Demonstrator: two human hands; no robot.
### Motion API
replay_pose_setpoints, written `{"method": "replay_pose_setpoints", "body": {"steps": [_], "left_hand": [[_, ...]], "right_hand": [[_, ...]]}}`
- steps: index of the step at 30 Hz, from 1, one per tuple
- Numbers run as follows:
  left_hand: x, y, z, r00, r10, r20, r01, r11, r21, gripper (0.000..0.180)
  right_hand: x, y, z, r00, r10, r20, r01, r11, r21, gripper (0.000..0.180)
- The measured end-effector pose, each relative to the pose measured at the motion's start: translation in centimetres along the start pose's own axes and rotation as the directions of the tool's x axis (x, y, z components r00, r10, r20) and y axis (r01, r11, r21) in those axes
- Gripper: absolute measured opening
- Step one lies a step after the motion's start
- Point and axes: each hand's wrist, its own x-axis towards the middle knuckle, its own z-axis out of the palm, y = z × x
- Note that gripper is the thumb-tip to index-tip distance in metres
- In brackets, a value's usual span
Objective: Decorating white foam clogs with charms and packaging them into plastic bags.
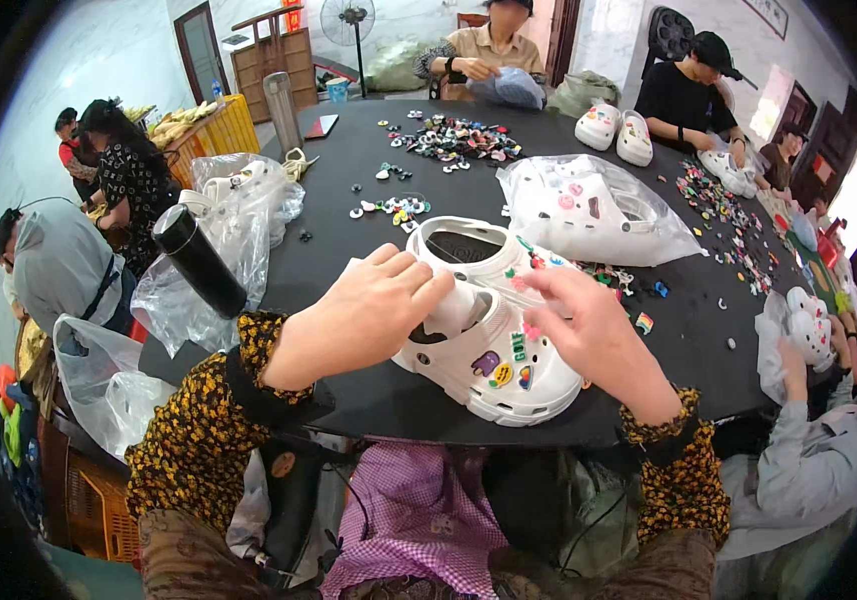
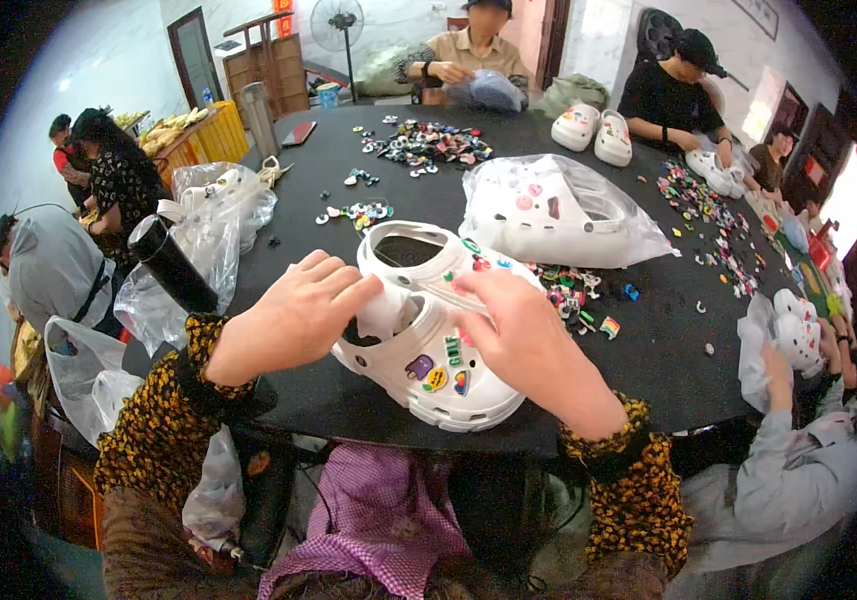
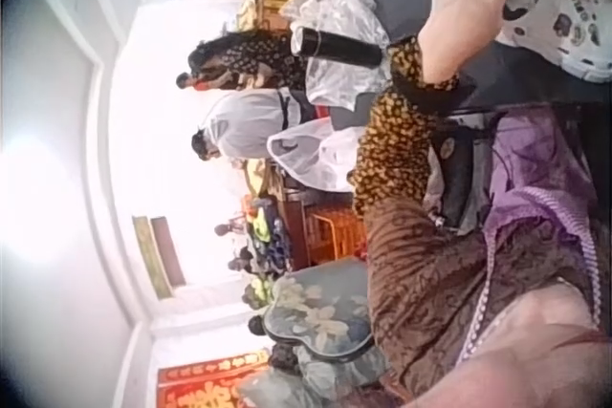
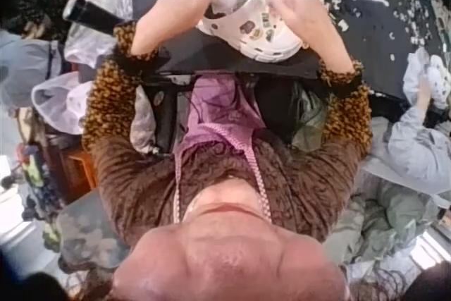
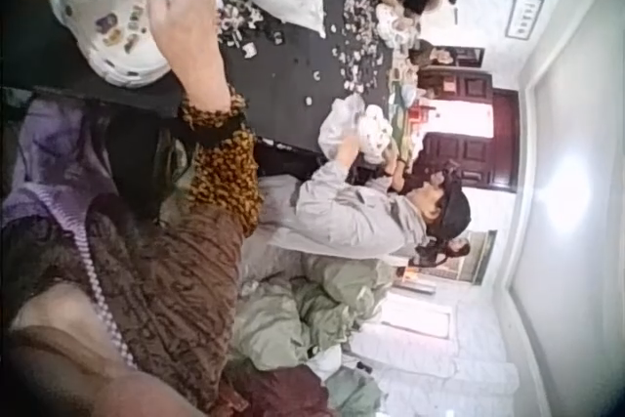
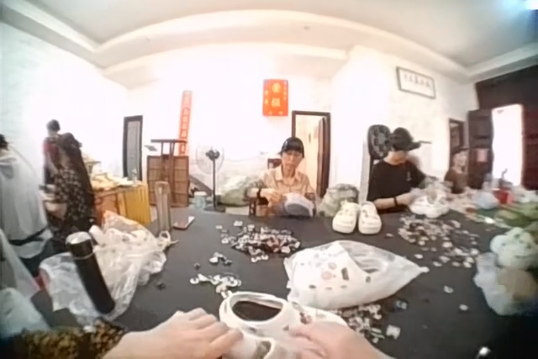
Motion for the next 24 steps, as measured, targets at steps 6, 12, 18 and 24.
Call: {"method": "replay_pose_setpoints", "body": {"steps": [6,12,18,24], "left_hand": [[1.7,0.8,2.4,0.989,0.087,0.118,-0.085,0.996,-0.026,0.033],[2.9,1.0,4.1,0.965,-0.186,0.184,0.249,0.868,-0.429,0.024],[2.2,0.4,4.6,0.946,-0.249,0.209,0.325,0.715,-0.619,0.021],[1.2,0.6,2.6,0.996,-0.057,0.075,0.085,0.893,-0.442,0.027]], "right_hand": [[-2.9,1.0,-0.4,0.971,-0.062,0.23,0.12,0.962,-0.247,0.046],[-3.2,1.1,0.1,0.981,-0.087,0.172,0.127,0.962,-0.242,0.047],[-3.0,0.9,0.5,0.975,-0.068,0.209,0.123,0.957,-0.263,0.05],[-3.7,1.2,0.3,0.977,-0.126,0.172,0.178,0.926,-0.334,0.051]]}}
